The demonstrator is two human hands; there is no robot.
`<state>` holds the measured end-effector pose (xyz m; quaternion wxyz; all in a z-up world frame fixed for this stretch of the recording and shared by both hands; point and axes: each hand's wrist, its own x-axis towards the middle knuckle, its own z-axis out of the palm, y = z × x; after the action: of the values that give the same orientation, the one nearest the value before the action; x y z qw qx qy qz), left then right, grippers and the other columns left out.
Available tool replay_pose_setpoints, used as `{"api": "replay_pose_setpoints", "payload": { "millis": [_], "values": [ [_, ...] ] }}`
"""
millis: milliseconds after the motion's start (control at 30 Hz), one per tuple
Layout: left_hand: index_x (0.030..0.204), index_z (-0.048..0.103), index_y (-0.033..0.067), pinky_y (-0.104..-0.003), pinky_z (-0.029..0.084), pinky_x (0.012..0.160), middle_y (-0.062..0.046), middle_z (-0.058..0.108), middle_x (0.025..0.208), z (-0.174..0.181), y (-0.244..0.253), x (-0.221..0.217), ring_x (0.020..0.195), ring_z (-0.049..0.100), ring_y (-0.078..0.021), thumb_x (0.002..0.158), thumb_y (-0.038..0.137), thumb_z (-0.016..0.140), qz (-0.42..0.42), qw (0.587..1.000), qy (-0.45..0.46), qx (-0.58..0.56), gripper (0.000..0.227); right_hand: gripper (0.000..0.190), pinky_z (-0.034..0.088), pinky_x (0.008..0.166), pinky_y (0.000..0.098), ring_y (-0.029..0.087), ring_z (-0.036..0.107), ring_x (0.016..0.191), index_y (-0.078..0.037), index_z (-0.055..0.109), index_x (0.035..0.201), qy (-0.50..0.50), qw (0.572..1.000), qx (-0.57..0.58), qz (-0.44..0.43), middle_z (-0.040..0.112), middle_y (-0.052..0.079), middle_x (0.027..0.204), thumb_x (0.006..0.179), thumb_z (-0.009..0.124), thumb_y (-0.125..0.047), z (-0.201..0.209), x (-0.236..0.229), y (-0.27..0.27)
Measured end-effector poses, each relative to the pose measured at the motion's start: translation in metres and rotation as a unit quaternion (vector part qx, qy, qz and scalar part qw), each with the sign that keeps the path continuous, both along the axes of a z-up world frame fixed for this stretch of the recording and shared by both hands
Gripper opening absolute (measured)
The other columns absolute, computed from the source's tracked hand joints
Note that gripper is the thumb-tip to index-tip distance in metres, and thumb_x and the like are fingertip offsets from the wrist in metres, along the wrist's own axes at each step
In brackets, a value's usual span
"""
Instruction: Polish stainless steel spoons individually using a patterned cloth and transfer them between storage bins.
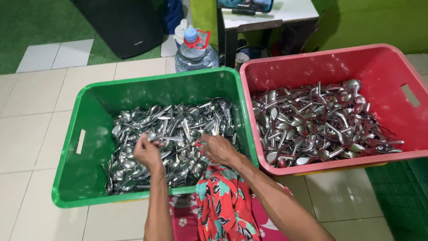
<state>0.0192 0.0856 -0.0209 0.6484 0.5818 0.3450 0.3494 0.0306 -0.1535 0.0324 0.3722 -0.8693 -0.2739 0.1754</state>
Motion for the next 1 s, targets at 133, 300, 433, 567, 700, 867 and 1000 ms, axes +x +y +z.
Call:
{"api": "replay_pose_setpoints", "payload": {
  "millis": [133, 300, 433, 567, 700, 867, 1000],
  "values": [
    [0.121, 0.060, -0.0056, -0.039, 0.071, 0.071, -0.028, 0.067, 0.101, -0.002, -0.008, 0.015, 0.072, 0.075, -0.0260, 0.099, 0.013, 0.055, -0.031, 0.986, -0.028, -0.160, 0.029, 0.028, 0.056, 0.082, 0.0574, 0.044, 0.072, 0.103, -0.005, 0.066, 0.122, 0.015, 0.997, -0.063, -0.040, 0.073, 0.026, 0.109, 0.101, 0.052, -0.017, -0.014, 0.006, 0.003],
    [0.148, 0.037, -0.0052, -0.046, 0.062, 0.092, -0.026, 0.064, 0.127, 0.121, -0.103, 0.025, 0.112, 0.069, -0.0382, 0.101, 0.014, 0.053, -0.435, 0.866, -0.145, -0.200, 0.054, 0.016, 0.059, 0.072, 0.0532, 0.044, 0.074, 0.082, -0.007, 0.071, 0.081, -0.070, 0.995, -0.073, -0.007, 0.074, 0.021, 0.084, 0.083, 0.063, -0.020, -0.079, 0.022, 0.025],
    [0.153, 0.030, -0.0061, -0.051, 0.057, 0.096, -0.032, 0.058, 0.135, 0.131, -0.123, 0.030, 0.117, 0.065, -0.0423, 0.107, 0.031, 0.048, -0.507, 0.859, -0.074, 0.003, 0.062, 0.025, 0.057, 0.066, 0.0614, 0.053, 0.070, 0.080, 0.002, 0.067, 0.082, -0.088, 0.995, 0.001, -0.045, 0.069, 0.029, 0.079, 0.084, 0.062, -0.023, -0.051, 0.026, 0.012],
    [0.131, 0.062, -0.0010, -0.041, 0.060, 0.084, -0.023, 0.073, 0.113, 0.085, -0.079, 0.029, 0.100, 0.072, -0.0333, 0.106, 0.024, 0.053, -0.428, 0.895, 0.044, 0.115, 0.037, 0.030, 0.054, 0.071, 0.0555, 0.048, 0.069, 0.082, 0.009, 0.062, 0.103, -0.071, 0.981, 0.094, -0.152, 0.067, 0.032, 0.086, 0.096, 0.040, -0.010, -0.008, 0.023, 0.004],
    [0.121, 0.071, 0.0071, -0.037, 0.060, 0.071, -0.014, 0.077, 0.097, 0.033, -0.018, 0.036, 0.084, 0.075, -0.0263, 0.103, 0.021, 0.058, -0.313, 0.913, 0.155, 0.213, 0.027, 0.043, 0.052, 0.089, 0.0576, 0.054, 0.064, 0.105, 0.018, 0.055, 0.131, -0.083, 0.964, 0.140, -0.210, 0.064, 0.037, 0.108, 0.090, 0.046, 0.004, 0.022, 0.020, -0.001],
    [0.112, 0.074, 0.0204, -0.046, 0.057, 0.080, -0.004, 0.077, 0.090, -0.043, 0.050, 0.034, 0.090, 0.074, -0.0299, 0.101, 0.024, 0.056, -0.235, 0.864, 0.264, 0.360, 0.022, 0.029, 0.053, 0.088, 0.0560, 0.049, 0.068, 0.102, 0.006, 0.067, 0.117, -0.077, 0.934, 0.184, -0.296, 0.072, 0.030, 0.103, 0.091, 0.061, -0.004, 0.032, 0.025, -0.011],
    [0.114, 0.074, 0.0154, -0.051, 0.058, 0.084, -0.014, 0.077, 0.100, -0.078, 0.072, 0.030, 0.100, 0.073, -0.0379, 0.096, 0.022, 0.059, -0.263, 0.777, 0.403, 0.405, 0.024, 0.019, 0.055, 0.079, 0.0450, 0.035, 0.072, 0.089, -0.002, 0.070, 0.107, -0.072, 0.915, 0.180, -0.353, 0.074, 0.021, 0.092, 0.092, 0.067, -0.013, 0.013, 0.043, -0.012]
  ]
}}
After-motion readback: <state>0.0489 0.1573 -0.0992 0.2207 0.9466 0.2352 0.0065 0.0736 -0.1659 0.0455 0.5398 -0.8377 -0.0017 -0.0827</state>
